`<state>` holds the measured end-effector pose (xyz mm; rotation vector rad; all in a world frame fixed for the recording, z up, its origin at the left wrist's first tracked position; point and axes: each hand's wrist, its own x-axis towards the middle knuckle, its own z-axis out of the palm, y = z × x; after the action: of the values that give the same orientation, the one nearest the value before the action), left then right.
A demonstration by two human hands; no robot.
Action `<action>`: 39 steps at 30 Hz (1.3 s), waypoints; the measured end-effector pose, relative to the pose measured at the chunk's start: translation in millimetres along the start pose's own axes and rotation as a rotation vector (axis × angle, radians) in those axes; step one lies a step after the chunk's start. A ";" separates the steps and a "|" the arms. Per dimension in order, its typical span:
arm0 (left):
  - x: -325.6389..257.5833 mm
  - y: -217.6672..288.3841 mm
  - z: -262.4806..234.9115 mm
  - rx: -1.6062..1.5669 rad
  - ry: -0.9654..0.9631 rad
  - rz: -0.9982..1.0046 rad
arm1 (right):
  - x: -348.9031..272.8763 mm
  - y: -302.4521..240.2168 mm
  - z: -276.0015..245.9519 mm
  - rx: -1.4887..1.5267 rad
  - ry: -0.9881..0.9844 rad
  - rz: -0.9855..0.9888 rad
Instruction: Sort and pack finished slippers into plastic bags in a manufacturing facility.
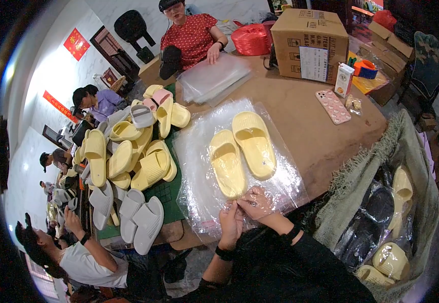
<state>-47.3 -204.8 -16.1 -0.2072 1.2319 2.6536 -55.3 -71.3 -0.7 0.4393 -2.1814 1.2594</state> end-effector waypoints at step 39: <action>-0.1 4.5 6.0 0.100 0.006 -0.058 | 19.5 -45.4 -45.1 0.315 -1.472 0.468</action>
<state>-48.5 -203.1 -8.9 -0.2308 1.3358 2.5362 -31.7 -55.0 59.7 1.3704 -3.3919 1.8469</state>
